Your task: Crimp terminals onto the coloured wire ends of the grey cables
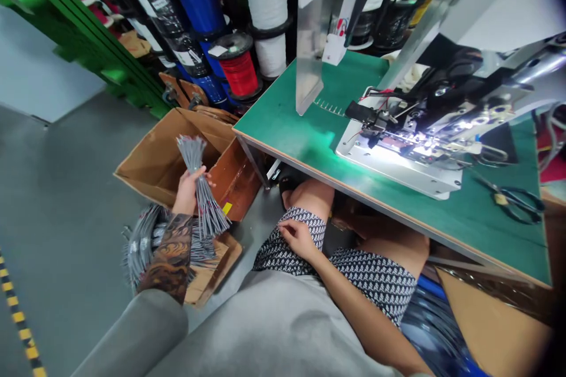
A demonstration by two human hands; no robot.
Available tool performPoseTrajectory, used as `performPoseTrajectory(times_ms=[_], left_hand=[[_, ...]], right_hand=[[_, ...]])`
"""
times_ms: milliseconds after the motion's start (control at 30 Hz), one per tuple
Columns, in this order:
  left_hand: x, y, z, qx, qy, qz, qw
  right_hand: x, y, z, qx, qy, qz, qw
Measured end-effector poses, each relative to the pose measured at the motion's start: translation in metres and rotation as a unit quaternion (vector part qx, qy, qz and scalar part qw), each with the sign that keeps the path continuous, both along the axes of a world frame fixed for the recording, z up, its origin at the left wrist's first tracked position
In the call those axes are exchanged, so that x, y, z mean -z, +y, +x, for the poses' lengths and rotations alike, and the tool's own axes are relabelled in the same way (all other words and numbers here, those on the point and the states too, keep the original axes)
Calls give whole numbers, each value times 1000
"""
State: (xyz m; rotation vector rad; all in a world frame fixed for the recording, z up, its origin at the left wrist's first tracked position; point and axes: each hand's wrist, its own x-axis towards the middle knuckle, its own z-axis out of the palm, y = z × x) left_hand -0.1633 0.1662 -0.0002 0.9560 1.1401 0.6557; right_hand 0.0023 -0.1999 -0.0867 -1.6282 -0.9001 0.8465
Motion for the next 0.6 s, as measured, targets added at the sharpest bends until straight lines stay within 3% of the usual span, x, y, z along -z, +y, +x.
performPoseTrajectory(times_ms=[200, 400, 500, 600], left_hand=[[4, -3, -22, 33, 80, -30, 996], [-18, 23, -2, 18, 80, 58, 995], [-50, 58, 27, 11, 113, 84, 990], [-111, 103, 64, -5, 98, 177, 979]], right_hand=[[0, -3, 0, -8, -26, 9, 1000], [0, 1, -6, -25, -53, 29, 998], [0, 0, -7, -30, -65, 30, 997], [-2, -4, -7, -35, -76, 31, 996]])
